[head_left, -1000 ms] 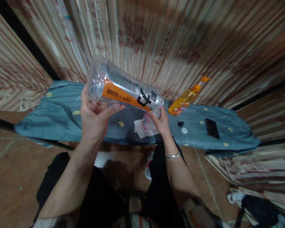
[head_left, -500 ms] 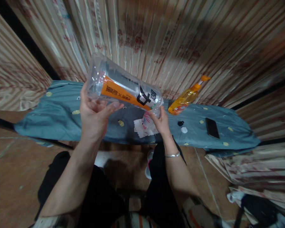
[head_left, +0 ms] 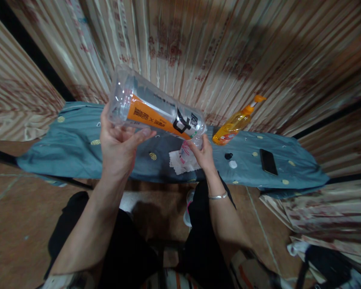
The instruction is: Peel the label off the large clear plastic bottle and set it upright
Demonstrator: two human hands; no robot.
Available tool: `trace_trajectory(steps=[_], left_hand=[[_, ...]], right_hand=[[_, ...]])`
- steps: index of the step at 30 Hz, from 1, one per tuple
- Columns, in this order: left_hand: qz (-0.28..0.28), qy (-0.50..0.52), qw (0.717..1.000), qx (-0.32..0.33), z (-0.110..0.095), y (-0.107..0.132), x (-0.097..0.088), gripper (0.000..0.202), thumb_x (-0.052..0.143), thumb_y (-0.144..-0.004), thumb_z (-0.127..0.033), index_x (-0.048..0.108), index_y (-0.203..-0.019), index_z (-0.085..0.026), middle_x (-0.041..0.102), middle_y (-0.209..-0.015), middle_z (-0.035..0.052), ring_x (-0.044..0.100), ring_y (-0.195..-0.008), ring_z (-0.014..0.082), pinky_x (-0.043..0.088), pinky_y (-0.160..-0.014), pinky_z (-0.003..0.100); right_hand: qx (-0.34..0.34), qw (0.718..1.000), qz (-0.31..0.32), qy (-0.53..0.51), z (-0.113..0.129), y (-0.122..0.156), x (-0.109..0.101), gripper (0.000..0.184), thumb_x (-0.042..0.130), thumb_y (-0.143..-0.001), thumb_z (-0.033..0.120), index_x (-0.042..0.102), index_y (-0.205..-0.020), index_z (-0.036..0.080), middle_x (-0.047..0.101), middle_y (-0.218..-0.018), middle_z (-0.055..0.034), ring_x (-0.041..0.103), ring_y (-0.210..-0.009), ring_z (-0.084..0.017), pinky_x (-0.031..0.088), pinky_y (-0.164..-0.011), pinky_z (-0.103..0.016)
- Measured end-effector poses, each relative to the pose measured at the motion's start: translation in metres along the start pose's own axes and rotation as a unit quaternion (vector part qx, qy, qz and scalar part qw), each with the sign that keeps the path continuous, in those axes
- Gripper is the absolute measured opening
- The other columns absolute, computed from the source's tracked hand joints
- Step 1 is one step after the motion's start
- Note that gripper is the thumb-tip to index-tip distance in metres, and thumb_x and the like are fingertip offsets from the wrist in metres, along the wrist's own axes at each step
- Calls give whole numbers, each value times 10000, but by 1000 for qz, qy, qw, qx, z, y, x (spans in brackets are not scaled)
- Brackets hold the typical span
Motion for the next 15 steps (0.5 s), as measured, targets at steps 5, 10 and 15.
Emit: trace_trajectory(steps=[5,10,15], left_hand=[[6,-6,1000,0,-2,0,1,633,943,-534,-64,653,-1045,-299,674,-1253,-36,677,-1039,219,683,-635,295],[6,-7,1000,0,-2,1,1,637,935,-545,-59,646,-1057,-302,679,-1239,-30,681,-1017,219,678,-627,296],[5,-9,1000,4,-1,0,0,660,948,-527,-70,643,-1060,-309,660,-1281,-37,672,-1063,227,681,-627,281]], right_hand=[[-6,1000,-1,-1,0,0,0,562,682,-832,591,586,-1222,199,711,-1097,-97,657,-1005,-282,508,-928,-445],[-4,1000,-2,5,1,0,0,543,681,-833,584,593,-1202,195,711,-1084,-99,655,-997,-281,509,-918,-441],[-5,1000,3,-3,0,0,1,541,684,-835,575,587,-1215,202,709,-1116,-101,654,-1013,-280,510,-923,-437]])
Point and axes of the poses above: each hand's wrist, its own y-axis away from the middle knuckle, its own x-axis out of the palm, z = x × y, the point moved 8 cm from there along -y, towards the middle knuckle
